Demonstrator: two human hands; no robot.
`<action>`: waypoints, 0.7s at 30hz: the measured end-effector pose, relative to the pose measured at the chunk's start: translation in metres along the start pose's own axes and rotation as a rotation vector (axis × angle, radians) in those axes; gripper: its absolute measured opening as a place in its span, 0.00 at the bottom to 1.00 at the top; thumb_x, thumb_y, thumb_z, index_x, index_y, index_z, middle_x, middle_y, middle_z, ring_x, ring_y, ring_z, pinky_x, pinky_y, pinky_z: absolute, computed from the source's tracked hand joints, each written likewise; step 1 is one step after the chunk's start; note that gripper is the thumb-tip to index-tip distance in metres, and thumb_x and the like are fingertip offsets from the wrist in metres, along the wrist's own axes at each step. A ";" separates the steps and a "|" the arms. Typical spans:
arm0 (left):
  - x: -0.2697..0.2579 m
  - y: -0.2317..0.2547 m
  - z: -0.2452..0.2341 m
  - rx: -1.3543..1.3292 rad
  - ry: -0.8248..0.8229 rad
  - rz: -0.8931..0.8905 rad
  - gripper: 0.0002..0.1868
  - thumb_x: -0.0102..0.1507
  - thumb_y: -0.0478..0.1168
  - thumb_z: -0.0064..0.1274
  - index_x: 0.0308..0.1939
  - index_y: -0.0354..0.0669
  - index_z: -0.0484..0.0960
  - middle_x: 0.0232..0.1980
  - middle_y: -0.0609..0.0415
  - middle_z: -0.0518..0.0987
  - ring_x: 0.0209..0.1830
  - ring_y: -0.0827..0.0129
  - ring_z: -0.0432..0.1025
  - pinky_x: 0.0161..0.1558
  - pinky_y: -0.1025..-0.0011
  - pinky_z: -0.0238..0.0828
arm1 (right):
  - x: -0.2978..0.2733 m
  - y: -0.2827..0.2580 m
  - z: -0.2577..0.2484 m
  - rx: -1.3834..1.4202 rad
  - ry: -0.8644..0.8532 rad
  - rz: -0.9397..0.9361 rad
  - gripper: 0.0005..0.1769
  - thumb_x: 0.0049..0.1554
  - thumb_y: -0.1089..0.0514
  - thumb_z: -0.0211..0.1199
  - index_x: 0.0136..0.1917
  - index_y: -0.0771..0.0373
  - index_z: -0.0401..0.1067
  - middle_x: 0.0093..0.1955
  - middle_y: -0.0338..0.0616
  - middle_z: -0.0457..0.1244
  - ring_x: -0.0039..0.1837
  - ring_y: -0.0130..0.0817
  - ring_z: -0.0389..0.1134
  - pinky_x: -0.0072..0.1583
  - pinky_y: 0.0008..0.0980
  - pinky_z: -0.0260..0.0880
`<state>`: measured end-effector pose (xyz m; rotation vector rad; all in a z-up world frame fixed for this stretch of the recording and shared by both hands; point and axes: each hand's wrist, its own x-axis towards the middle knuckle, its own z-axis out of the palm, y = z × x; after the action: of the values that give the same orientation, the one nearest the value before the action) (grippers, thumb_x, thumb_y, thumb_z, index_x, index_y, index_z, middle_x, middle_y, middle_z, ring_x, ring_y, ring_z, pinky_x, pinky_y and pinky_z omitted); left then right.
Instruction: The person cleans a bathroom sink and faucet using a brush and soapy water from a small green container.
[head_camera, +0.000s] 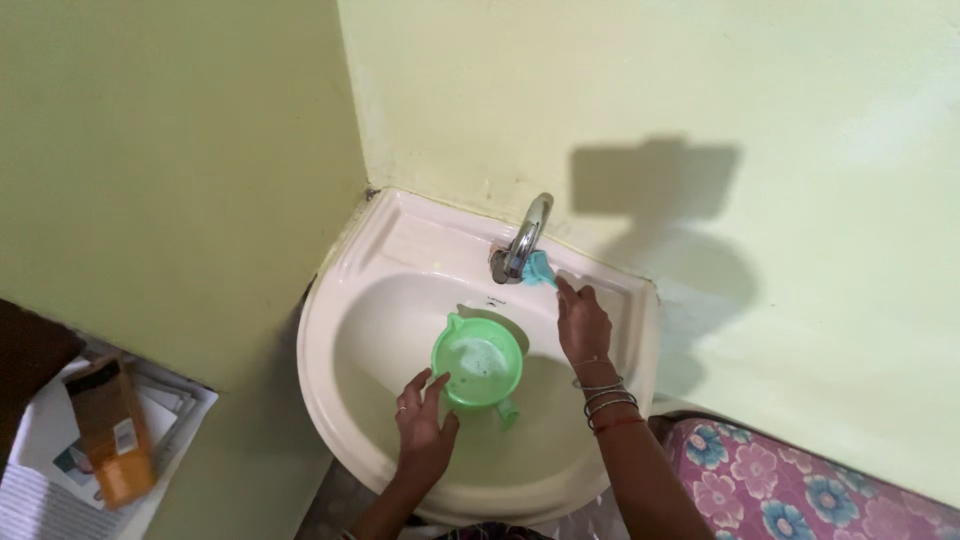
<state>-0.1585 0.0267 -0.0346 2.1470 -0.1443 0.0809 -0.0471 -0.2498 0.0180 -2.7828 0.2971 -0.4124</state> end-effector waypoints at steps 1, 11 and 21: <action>0.000 -0.001 0.000 -0.009 -0.017 -0.008 0.36 0.53 0.33 0.58 0.67 0.45 0.71 0.70 0.41 0.62 0.70 0.43 0.56 0.66 0.47 0.54 | 0.001 0.003 0.001 0.059 0.018 -0.029 0.18 0.62 0.52 0.57 0.66 0.46 0.73 0.46 0.49 0.65 0.47 0.52 0.70 0.49 0.50 0.72; 0.004 -0.005 0.006 0.025 0.016 -0.055 0.37 0.56 0.37 0.58 0.70 0.42 0.66 0.70 0.40 0.62 0.70 0.46 0.58 0.68 0.49 0.54 | -0.016 0.075 -0.013 0.414 -0.121 -0.088 0.21 0.59 0.63 0.58 0.64 0.50 0.76 0.44 0.45 0.69 0.46 0.43 0.72 0.50 0.41 0.71; 0.005 0.003 0.001 0.013 0.039 -0.021 0.38 0.54 0.35 0.59 0.69 0.43 0.67 0.64 0.41 0.69 0.64 0.45 0.64 0.65 0.51 0.60 | 0.008 0.041 0.014 0.423 -0.130 -0.059 0.21 0.60 0.62 0.63 0.66 0.55 0.74 0.48 0.48 0.68 0.47 0.42 0.69 0.52 0.38 0.69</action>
<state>-0.1535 0.0235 -0.0321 2.1578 -0.0983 0.1113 -0.0411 -0.2863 -0.0066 -2.3928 0.0837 -0.2685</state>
